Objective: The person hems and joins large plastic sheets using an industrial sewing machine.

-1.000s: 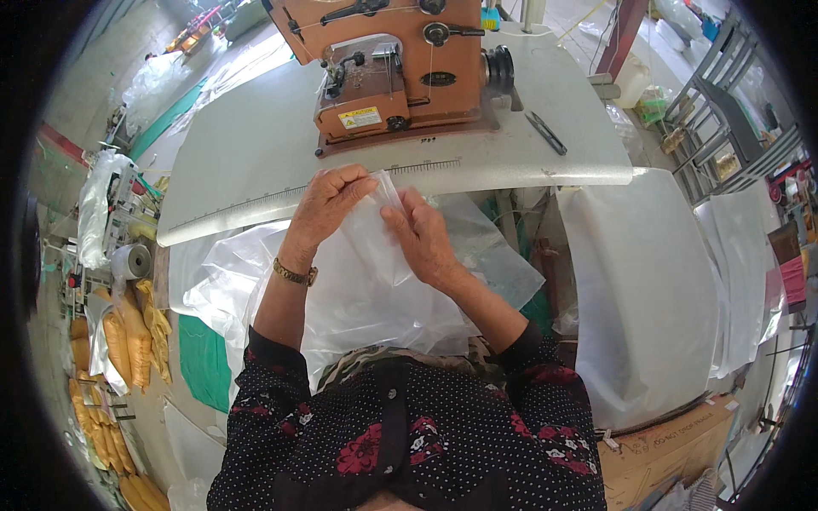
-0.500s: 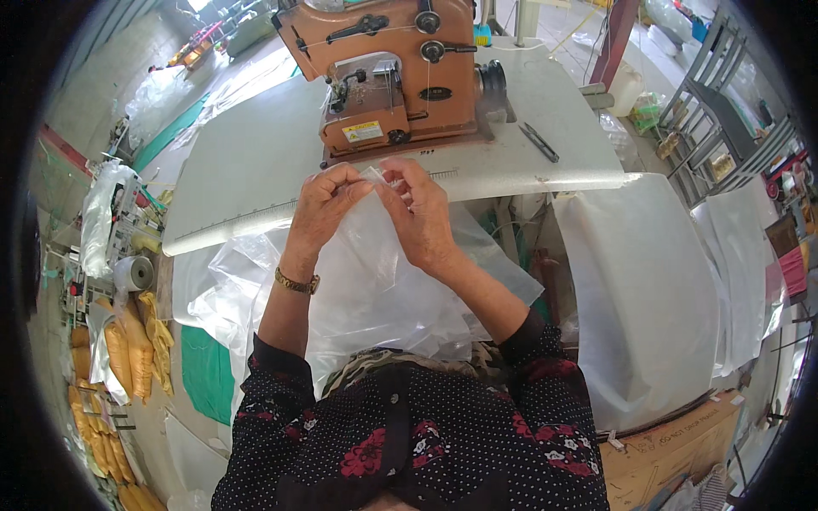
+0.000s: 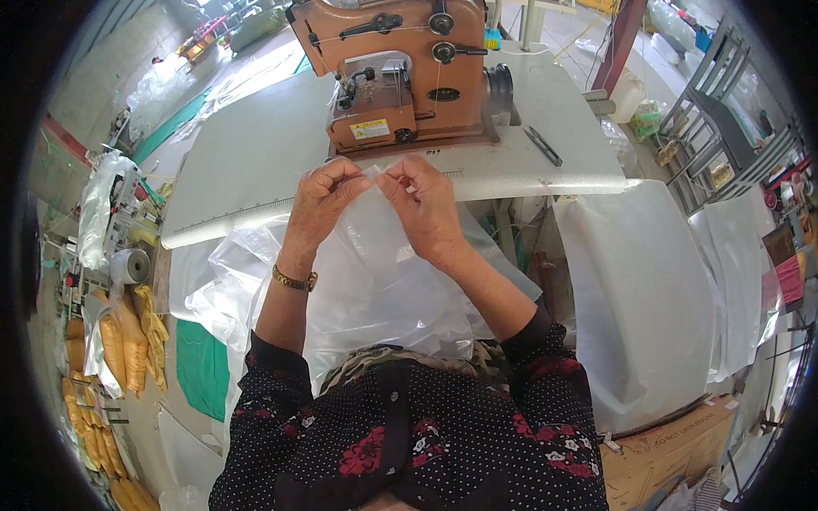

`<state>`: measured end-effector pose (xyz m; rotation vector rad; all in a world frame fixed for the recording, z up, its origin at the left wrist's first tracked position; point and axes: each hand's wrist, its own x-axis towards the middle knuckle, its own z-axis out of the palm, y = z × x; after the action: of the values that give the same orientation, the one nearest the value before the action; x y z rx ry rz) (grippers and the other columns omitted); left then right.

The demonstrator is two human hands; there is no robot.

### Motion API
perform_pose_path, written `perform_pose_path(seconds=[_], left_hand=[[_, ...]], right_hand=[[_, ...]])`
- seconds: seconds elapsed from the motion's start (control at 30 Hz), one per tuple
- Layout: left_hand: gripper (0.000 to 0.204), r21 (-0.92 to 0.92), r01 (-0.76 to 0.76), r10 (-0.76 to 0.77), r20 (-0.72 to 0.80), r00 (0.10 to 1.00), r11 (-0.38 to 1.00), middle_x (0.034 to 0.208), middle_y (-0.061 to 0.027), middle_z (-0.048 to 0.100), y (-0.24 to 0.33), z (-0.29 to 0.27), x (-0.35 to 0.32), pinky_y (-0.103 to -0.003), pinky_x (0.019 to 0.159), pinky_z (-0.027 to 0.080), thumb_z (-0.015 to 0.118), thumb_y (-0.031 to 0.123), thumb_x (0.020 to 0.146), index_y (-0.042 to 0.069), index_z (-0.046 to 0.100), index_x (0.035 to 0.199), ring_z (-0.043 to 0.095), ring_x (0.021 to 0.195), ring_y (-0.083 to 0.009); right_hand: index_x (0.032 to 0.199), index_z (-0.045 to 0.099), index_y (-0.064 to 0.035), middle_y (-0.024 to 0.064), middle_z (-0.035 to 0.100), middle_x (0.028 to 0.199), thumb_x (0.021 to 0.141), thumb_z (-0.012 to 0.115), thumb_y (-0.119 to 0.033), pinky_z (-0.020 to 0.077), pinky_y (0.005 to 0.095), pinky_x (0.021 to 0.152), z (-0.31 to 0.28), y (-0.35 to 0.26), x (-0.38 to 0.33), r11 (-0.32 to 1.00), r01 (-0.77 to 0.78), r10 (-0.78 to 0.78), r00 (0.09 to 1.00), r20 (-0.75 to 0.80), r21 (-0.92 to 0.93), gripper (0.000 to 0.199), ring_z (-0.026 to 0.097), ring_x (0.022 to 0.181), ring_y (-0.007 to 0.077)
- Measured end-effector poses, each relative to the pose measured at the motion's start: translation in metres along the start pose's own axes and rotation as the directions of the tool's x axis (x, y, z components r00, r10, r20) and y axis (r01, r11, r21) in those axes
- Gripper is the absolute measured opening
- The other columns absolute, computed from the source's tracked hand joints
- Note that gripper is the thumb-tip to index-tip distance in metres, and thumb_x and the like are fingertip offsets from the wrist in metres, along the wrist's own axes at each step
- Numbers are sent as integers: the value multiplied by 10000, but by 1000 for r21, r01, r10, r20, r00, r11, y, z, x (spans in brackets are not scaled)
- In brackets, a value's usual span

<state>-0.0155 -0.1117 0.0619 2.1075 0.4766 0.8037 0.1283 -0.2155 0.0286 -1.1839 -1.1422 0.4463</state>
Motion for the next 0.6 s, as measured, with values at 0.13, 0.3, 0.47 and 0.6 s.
perform_pose_path(seconds=[0.13,0.3,0.47,0.6], left_hand=[[191,-36,-16,15,-13,1000,999,691,4,527,3,0,-2,-241,571,370,692,147,876,-7,593,823,427,645,-75],[178,37,-44,44,-16,999,998,688,18,528,15,-3,-3,-223,573,373,690,145,882,0,605,823,431,647,-59],[171,79,-120,122,-23,992,990,686,-57,552,28,-8,-2,-276,566,413,670,147,889,-16,627,859,474,619,-129],[173,117,-207,213,-33,977,971,677,-62,568,32,-7,1,-270,557,415,673,149,886,-16,641,846,478,604,-130]], right_hand=[[846,576,-7,-29,558,765,917,648,-117,429,199,651,5,0,-2,920,-136,131,991,39,368,149,509,744,30],[838,568,-15,-15,567,830,921,635,-81,426,187,679,7,-12,-6,897,-99,113,994,-6,432,125,493,742,25],[866,559,-21,16,566,938,915,631,-43,425,185,724,14,-17,-9,903,54,-11,995,-103,427,90,493,787,26],[893,544,-25,38,548,981,915,630,-43,429,203,764,20,-16,-11,936,159,-103,977,-188,314,91,505,855,60]])
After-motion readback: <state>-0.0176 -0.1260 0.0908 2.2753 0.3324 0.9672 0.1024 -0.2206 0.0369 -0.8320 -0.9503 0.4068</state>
